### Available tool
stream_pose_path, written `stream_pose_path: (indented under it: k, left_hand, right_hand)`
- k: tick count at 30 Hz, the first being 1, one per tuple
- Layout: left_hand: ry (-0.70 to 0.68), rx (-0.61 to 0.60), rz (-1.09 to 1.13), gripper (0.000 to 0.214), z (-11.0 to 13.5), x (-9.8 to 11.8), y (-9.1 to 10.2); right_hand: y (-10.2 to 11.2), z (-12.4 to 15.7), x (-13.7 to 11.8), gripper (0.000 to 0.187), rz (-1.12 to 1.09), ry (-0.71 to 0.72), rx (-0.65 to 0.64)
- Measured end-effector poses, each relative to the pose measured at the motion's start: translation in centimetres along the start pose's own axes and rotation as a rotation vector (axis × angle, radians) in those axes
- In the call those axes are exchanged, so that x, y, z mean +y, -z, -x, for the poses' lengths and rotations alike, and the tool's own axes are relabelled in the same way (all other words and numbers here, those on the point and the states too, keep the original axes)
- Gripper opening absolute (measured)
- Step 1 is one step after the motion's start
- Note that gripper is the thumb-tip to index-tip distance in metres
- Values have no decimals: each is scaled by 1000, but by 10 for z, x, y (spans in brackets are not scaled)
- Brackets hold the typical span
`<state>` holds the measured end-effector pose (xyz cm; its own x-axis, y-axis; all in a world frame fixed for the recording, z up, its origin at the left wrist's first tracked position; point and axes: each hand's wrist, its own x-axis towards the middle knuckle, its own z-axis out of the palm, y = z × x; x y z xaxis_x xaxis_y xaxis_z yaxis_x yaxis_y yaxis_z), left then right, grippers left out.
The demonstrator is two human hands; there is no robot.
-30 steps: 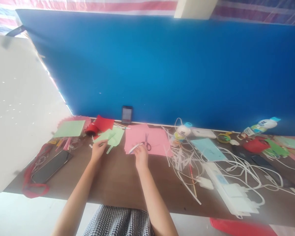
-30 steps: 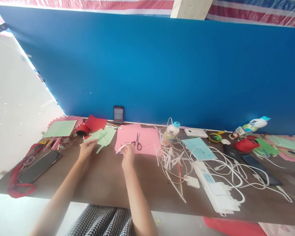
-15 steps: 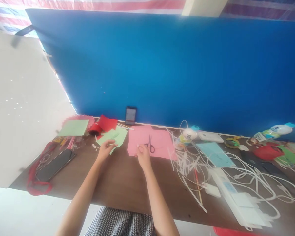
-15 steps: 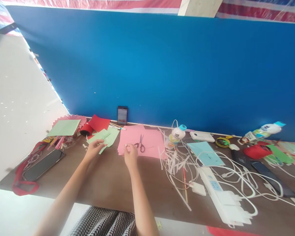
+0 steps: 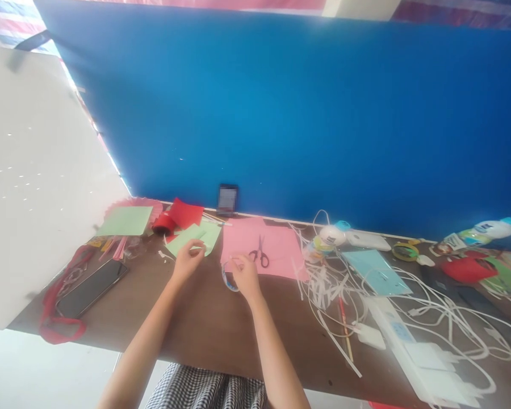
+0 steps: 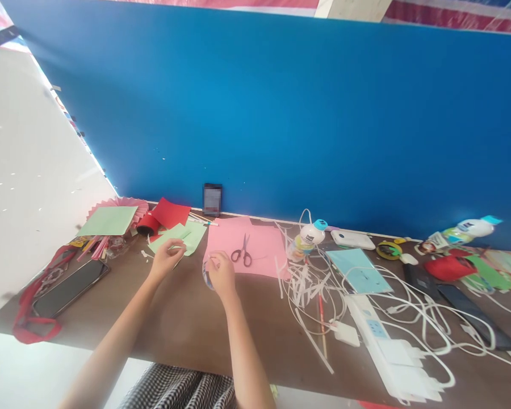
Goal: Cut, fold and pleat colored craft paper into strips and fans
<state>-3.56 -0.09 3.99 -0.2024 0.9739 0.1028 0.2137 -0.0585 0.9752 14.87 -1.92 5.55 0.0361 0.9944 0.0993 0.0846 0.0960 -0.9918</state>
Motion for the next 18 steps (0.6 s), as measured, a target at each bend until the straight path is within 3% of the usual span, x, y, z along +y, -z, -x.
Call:
stream_pose_path:
  k: [3, 6, 9, 13, 18]
  left_hand:
    - [-50, 42, 20, 27, -2, 6, 2]
    - [-74, 38, 50, 36, -3, 10, 4]
    - [-1, 81, 23, 50, -3, 12, 4]
    - [37, 97, 29, 33, -3, 11, 4]
    - [-44, -17, -16, 27, -1, 16, 6]
  right_hand:
    - [-5, 2, -1, 12, -82, -62, -121]
    - [-8, 2, -4, 12, -142, -90, -127]
    - [-10, 3, -8, 13, -165, -111, -149]
    - [-11, 5, -14, 16, -151, -97, -200]
    - [-14, 3, -21, 19, -125, -51, -233]
